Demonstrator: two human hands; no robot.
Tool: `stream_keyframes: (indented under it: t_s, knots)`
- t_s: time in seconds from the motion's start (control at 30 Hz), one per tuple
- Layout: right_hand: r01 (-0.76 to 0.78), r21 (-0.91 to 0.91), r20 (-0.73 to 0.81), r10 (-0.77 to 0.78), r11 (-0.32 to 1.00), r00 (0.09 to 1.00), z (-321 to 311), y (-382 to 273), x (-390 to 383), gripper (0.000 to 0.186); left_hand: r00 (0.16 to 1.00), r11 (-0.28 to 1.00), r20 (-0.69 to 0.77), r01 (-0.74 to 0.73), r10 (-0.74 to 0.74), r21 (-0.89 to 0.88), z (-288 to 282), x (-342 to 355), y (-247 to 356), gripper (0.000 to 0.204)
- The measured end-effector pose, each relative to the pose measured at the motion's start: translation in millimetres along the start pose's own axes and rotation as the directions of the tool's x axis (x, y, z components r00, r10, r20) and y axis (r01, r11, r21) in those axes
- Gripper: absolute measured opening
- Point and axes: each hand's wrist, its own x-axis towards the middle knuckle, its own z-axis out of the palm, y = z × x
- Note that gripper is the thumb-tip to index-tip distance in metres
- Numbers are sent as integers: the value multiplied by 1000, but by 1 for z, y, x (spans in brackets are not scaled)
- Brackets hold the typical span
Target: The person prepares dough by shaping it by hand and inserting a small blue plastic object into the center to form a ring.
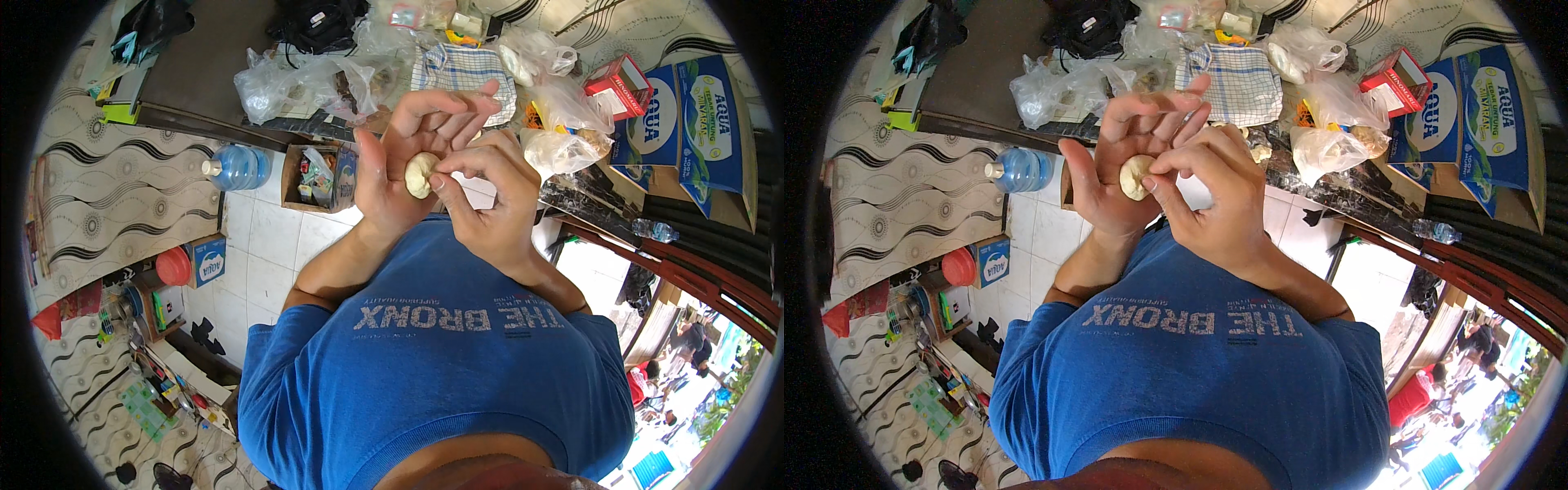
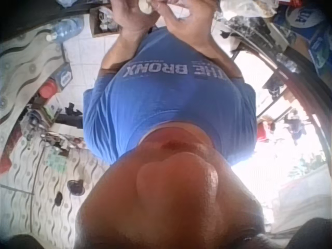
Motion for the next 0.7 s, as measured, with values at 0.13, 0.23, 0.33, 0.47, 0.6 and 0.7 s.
stream_keyframes:
  t_s: [0.13,0.23,0.33,0.47,0.6,0.7]
  knots:
    - [150,-88,-13,-151,985,988,-1,4,0,12,996,996,13,-86,86,4,-4,2,-3,79]
    - [184,-98,15,-183,978,983,-1,1,2,13,994,992,12,-112,112,52,-12,-1,-4,76]
    - [172,-77,43,-169,982,985,-4,-2,4,13,996,989,15,-94,92,112,-12,0,-4,75]
    - [123,-29,69,-120,992,990,-6,2,3,12,992,987,52,-117,112,115,-7,-2,-7,81]
    - [-41,126,59,34,991,998,-4,2,0,11,993,994,51,-107,107,-4,-3,-2,-4,83]
    - [73,-47,-6,-73,996,997,-1,1,-4,11,987,987,45,-154,152,48,-2,-2,-4,82]
